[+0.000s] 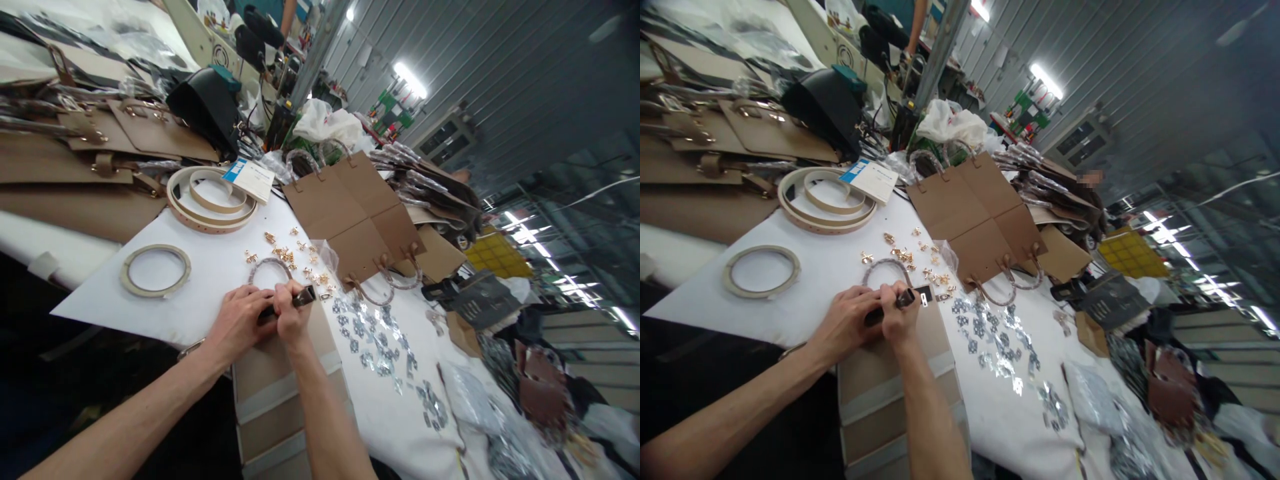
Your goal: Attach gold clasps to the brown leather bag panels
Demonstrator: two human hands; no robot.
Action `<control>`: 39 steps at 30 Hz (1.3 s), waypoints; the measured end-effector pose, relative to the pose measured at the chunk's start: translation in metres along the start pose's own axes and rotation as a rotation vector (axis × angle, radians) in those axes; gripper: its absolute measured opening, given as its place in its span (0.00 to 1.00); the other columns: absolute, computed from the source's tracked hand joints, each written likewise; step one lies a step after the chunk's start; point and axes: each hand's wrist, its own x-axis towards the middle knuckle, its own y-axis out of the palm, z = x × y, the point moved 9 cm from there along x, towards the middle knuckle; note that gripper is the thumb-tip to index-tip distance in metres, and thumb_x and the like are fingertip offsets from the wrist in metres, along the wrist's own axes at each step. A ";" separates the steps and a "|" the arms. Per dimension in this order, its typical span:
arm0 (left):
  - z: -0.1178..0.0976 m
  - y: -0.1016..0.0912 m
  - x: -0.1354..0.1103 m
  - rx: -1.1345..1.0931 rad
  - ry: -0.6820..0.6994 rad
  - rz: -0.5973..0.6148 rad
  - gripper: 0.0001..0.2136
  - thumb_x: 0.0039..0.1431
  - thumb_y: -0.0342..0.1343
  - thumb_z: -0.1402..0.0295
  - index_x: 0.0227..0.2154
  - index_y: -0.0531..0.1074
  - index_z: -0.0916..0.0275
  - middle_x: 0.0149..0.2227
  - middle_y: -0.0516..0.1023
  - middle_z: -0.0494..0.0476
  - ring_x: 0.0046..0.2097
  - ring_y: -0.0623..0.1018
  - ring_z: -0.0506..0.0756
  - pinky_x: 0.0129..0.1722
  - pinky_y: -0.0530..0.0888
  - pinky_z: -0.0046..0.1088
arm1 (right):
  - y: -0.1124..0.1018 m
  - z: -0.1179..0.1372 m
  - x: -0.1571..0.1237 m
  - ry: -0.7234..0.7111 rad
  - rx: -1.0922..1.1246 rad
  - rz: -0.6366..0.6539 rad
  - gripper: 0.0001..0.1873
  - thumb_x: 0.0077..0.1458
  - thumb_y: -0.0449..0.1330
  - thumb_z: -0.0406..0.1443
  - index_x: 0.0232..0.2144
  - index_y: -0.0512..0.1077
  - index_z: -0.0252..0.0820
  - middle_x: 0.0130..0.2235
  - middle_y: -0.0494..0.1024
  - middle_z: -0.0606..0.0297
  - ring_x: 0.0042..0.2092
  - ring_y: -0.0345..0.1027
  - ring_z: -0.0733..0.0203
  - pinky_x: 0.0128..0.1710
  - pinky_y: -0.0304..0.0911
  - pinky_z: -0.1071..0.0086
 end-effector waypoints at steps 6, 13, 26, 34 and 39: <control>0.002 -0.004 0.002 -0.034 -0.011 0.047 0.22 0.52 0.73 0.60 0.50 0.80 0.55 0.57 0.81 0.59 0.57 0.75 0.67 0.57 0.72 0.53 | -0.017 0.024 -0.007 -0.041 0.228 -0.161 0.27 0.61 0.62 0.41 0.20 0.50 0.46 0.17 0.47 0.81 0.17 0.37 0.71 0.18 0.39 0.72; 0.018 -0.046 -0.037 -0.122 0.129 0.047 0.34 0.52 0.73 0.60 0.62 0.70 0.52 0.66 0.72 0.59 0.66 0.68 0.65 0.64 0.70 0.52 | -0.021 0.071 -0.033 -0.121 0.282 -0.177 0.24 0.62 0.62 0.38 0.21 0.53 0.44 0.19 0.49 0.77 0.20 0.42 0.70 0.20 0.40 0.71; 0.025 -0.042 -0.035 -0.081 -0.002 0.020 0.13 0.60 0.67 0.65 0.47 0.82 0.53 0.57 0.80 0.58 0.57 0.76 0.64 0.58 0.75 0.48 | 0.009 0.013 -0.052 -0.069 0.292 -0.178 0.27 0.63 0.61 0.41 0.20 0.50 0.44 0.17 0.48 0.79 0.18 0.40 0.71 0.19 0.39 0.71; 0.030 -0.039 -0.030 -0.156 -0.056 0.037 0.14 0.53 0.72 0.69 0.43 0.80 0.56 0.54 0.82 0.58 0.56 0.77 0.63 0.58 0.74 0.47 | 0.004 0.003 -0.051 -0.053 0.334 -0.188 0.26 0.64 0.60 0.39 0.20 0.50 0.44 0.17 0.47 0.79 0.18 0.38 0.71 0.18 0.38 0.72; 0.027 -0.039 -0.030 -0.155 0.019 0.046 0.13 0.56 0.70 0.68 0.43 0.78 0.56 0.55 0.80 0.59 0.58 0.76 0.62 0.58 0.74 0.46 | 0.007 0.000 -0.053 -0.044 0.339 -0.160 0.26 0.65 0.61 0.40 0.21 0.51 0.44 0.18 0.47 0.79 0.19 0.40 0.71 0.19 0.38 0.72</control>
